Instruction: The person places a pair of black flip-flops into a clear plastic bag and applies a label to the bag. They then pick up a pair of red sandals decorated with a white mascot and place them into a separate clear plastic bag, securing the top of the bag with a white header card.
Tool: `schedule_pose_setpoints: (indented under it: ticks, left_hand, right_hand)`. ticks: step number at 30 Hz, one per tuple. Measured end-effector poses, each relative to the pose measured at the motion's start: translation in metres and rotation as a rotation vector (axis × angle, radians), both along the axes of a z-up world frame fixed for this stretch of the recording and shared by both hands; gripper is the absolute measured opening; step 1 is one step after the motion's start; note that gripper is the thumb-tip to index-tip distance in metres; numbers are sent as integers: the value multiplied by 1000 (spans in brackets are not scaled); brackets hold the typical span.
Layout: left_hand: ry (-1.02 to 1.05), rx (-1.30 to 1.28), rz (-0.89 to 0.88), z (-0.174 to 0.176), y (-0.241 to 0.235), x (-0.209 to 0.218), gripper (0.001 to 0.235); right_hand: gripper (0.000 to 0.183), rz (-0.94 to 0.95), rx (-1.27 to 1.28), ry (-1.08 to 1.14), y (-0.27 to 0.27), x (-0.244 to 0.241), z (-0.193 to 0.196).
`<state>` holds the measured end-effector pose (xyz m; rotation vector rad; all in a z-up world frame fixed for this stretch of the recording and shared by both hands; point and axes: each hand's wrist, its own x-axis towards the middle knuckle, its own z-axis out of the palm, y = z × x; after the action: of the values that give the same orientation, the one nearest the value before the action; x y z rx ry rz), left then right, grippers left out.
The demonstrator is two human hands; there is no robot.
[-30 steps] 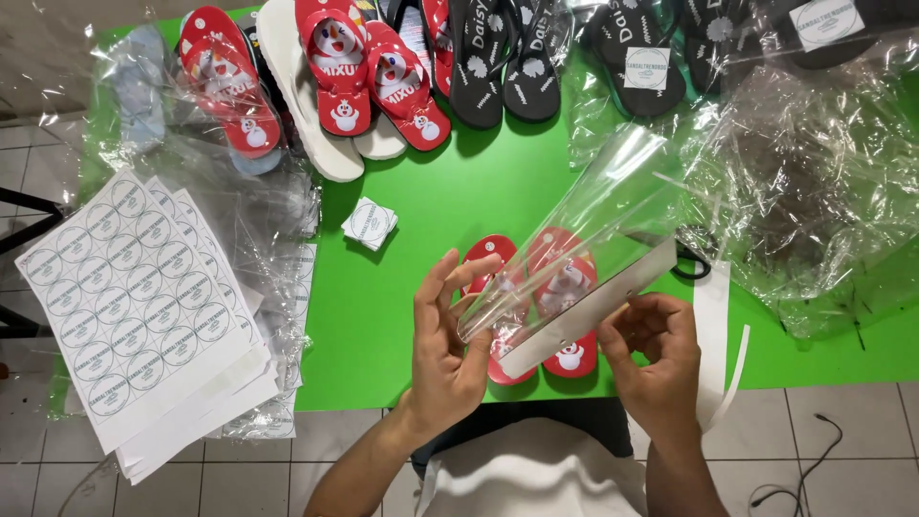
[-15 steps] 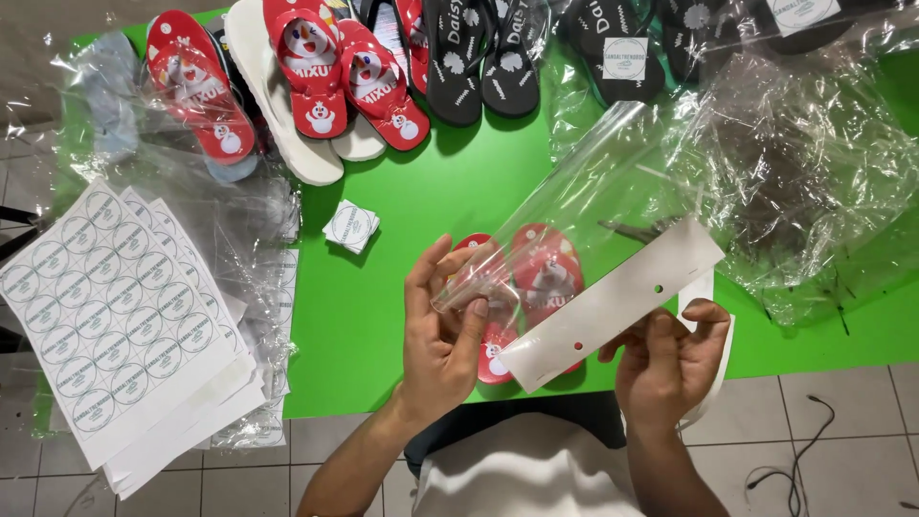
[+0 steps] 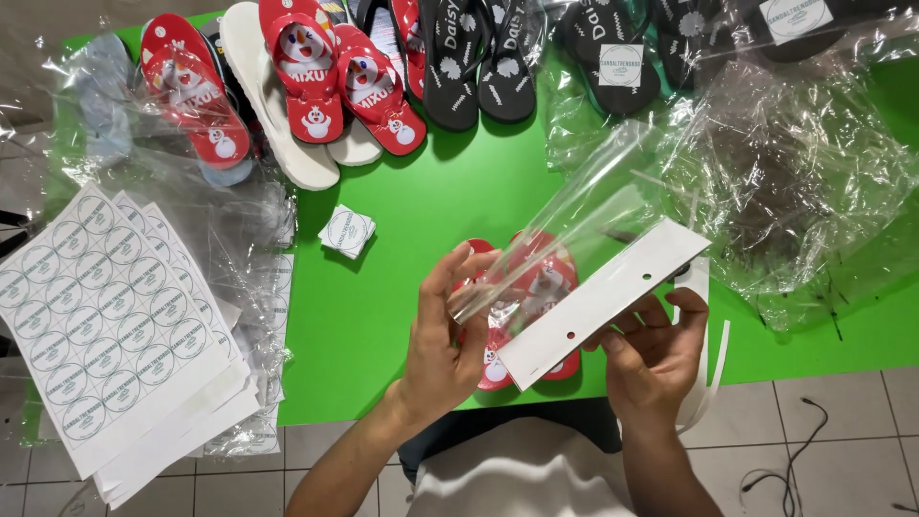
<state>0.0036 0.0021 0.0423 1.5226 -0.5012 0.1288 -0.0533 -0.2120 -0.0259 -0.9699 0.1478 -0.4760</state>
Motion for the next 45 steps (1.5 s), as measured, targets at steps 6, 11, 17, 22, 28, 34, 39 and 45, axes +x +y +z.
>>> schedule_pose_setpoints:
  ticks: [6,11,17,22,28,34,39,45]
  left_hand:
    - [-113,69,-174,-7,3,4,61]
    - [-120,78,-289,-10,-1,10,48]
    - [-192,51,-195,-8,-15,24,73]
    - [-73,-69,-143,-4,-10,49,73]
    - [-224,138,126,-4,-3,80,80]
    - [-782,506,505,-30,-11,84,44]
    - [-916,469,361,-30,-15,60,32]
    - [-738,393,-69,-14,-5,63,8]
  right_hand:
    - [64,188,121,42,4,11,7]
    - [70,266,64,112,6,18,6]
    - [60,255,-20,88,-9,22,-33]
    - [58,223,-2,105,-7,24,-28]
    - [71,182,-95,95,9,35,-6]
    - [75,100,-368,87,17,40,5]
    - [73,62,-546,70,21,39,5]
    - [65,66,-446,217,31,38,5]
